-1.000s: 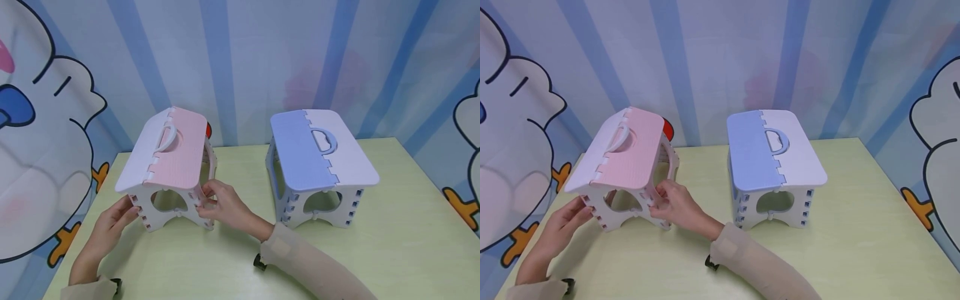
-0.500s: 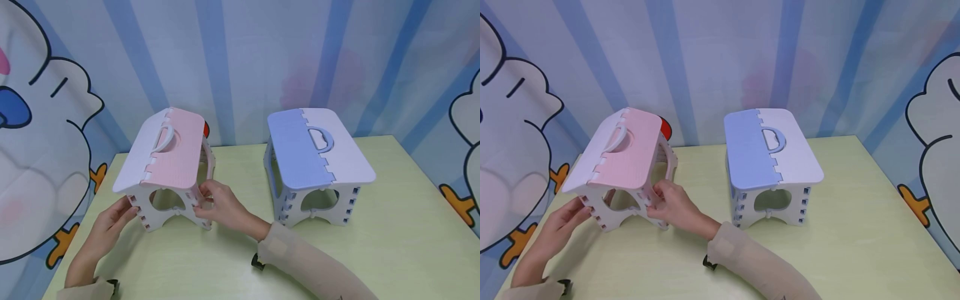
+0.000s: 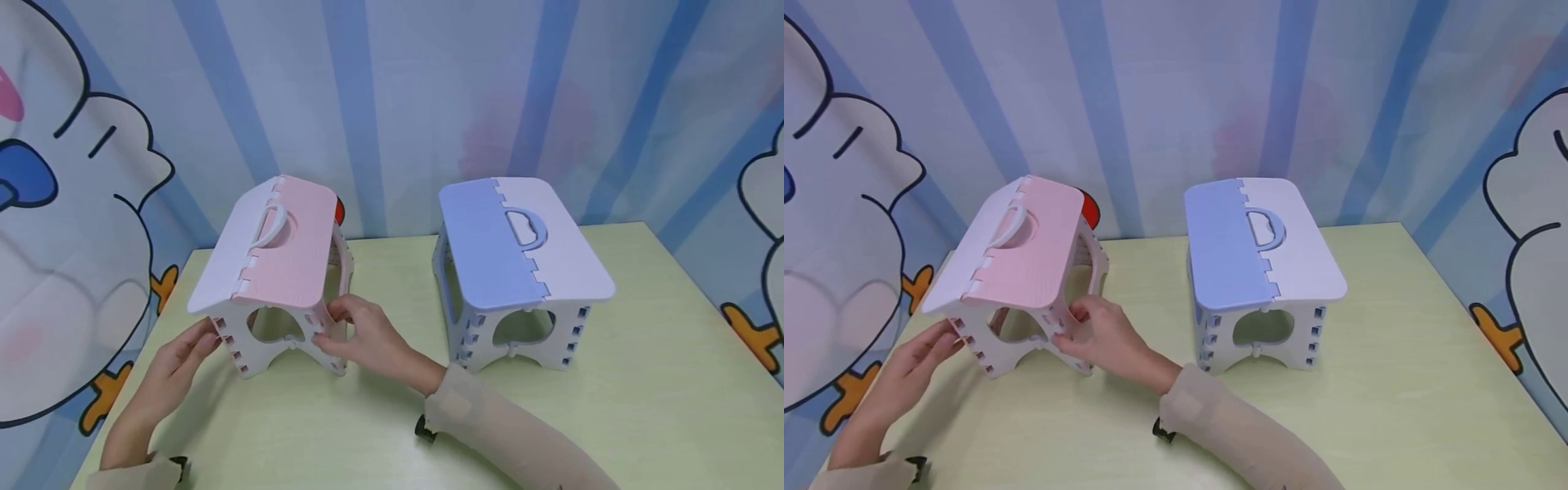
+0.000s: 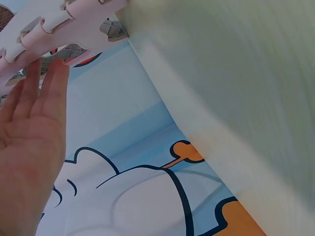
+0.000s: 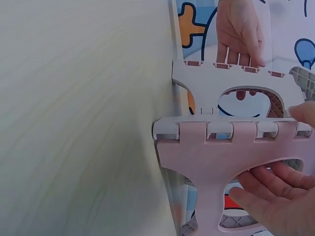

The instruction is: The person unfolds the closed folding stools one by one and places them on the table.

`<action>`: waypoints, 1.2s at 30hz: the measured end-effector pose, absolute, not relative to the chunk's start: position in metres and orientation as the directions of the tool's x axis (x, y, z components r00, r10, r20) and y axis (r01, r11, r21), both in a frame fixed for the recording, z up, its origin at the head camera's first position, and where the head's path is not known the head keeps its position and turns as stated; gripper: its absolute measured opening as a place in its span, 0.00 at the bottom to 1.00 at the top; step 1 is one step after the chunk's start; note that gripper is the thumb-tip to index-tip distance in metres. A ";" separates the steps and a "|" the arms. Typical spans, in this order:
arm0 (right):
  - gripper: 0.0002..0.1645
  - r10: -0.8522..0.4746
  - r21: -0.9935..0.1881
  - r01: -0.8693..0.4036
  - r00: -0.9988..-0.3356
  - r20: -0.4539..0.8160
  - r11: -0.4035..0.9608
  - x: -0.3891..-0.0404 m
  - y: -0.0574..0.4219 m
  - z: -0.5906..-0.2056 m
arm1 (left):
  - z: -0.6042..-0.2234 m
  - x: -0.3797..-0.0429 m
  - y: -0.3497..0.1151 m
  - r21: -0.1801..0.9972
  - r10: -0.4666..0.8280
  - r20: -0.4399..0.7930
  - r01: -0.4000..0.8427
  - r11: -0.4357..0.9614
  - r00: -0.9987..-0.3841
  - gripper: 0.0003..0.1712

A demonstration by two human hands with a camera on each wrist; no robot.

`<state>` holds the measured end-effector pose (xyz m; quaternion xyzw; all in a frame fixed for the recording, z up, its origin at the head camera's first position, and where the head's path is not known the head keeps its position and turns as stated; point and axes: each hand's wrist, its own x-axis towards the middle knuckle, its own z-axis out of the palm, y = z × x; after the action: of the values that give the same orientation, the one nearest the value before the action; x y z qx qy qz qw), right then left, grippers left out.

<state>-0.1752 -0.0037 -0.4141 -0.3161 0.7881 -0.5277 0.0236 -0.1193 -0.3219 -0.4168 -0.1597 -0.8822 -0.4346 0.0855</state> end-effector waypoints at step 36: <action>0.32 -0.228 -0.846 -0.496 -0.862 0.453 0.197 -0.198 0.000 -0.370 | -0.360 -0.131 -0.340 0.659 -0.009 0.513 0.387 0.645 -0.859 0.27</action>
<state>-0.1982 -0.0003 -0.3704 -0.2367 0.7651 -0.5879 -0.1141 -0.1310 -0.3405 -0.3603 -0.1082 -0.8737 -0.4074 0.2429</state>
